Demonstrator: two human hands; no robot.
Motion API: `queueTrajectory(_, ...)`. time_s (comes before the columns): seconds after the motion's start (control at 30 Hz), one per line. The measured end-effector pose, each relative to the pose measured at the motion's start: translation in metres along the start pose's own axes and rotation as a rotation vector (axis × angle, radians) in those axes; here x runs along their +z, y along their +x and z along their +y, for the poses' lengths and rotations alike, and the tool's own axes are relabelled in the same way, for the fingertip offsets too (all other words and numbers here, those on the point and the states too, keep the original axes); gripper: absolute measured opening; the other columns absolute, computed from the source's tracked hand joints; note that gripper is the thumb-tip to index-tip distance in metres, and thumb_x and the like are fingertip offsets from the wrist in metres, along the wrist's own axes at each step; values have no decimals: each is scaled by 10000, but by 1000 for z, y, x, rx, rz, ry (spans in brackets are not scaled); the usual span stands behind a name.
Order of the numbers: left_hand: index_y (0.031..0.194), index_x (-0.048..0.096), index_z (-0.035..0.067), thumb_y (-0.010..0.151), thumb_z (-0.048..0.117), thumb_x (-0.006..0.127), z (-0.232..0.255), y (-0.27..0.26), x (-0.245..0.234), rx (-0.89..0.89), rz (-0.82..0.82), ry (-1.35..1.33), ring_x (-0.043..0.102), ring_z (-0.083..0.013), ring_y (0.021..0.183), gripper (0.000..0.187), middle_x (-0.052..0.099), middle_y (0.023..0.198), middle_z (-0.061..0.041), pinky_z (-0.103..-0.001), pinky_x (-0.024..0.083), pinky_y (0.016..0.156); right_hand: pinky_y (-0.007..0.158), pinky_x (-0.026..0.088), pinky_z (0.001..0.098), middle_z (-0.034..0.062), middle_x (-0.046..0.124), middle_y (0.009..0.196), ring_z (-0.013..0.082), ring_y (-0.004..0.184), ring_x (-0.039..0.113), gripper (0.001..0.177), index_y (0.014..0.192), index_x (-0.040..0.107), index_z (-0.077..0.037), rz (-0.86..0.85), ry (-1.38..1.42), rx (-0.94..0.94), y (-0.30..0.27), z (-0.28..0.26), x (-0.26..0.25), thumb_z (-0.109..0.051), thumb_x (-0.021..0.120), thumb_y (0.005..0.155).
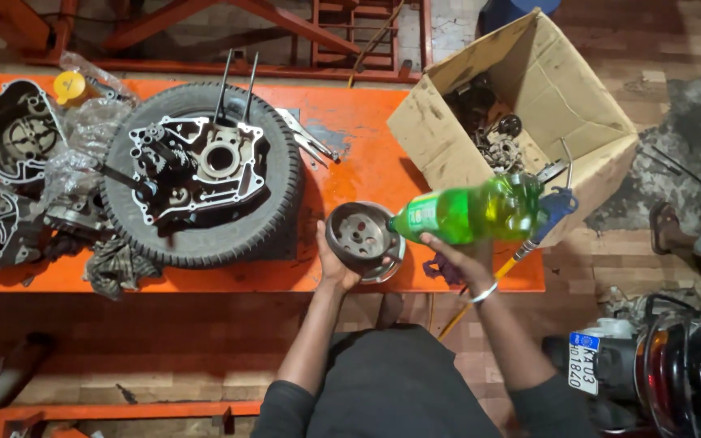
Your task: The person cleans various mechanical parts, including gears and a clutch plate, by pouring liquid from a green bottle into a metal bowl and scrubbing them with a toothbrush. The person also uses a compressed air gun to blow off debris from the parts and wipes them with a cloth before placing them into a cardboard box.
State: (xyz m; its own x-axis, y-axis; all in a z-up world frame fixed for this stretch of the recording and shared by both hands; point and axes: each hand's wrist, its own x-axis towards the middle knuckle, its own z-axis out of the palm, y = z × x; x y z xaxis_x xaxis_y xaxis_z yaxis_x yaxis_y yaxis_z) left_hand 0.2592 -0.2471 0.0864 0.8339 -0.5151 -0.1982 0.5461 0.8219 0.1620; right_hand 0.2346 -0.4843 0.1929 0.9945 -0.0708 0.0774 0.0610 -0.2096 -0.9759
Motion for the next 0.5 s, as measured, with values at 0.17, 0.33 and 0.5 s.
queueTrajectory(0.17, 1466, 505, 46, 930, 818, 346, -1, -5, -1, 8, 84, -33, 639, -397, 1208, 953, 608, 1382, -216, -567, 599, 946, 501, 518, 305, 101, 712, 981, 169, 755, 668, 456, 1205, 658, 4, 322, 349, 258, -28, 16, 30, -54, 855, 797)
queueTrajectory(0.33, 1471, 539, 35, 1030, 742, 413, 0, 1, -39, 31, -83, -3, 631, -367, 1199, 842, 622, 1382, -207, -530, 562, 998, 468, 485, 232, 54, 718, 950, 95, 709, 658, 450, 1193, 652, -24, 175, 410, 316, -29, 8, 21, -68, 853, 794)
queueTrajectory(0.5, 1446, 552, 71, 967, 732, 467, 8, 12, -47, 15, 52, 105, 612, -327, 1245, 821, 624, 1390, -149, -532, 531, 1041, 443, 473, 308, 162, 729, 766, 168, 554, 640, 522, 1181, 660, 3, -273, -49, 262, -8, -23, -14, -130, 907, 741)
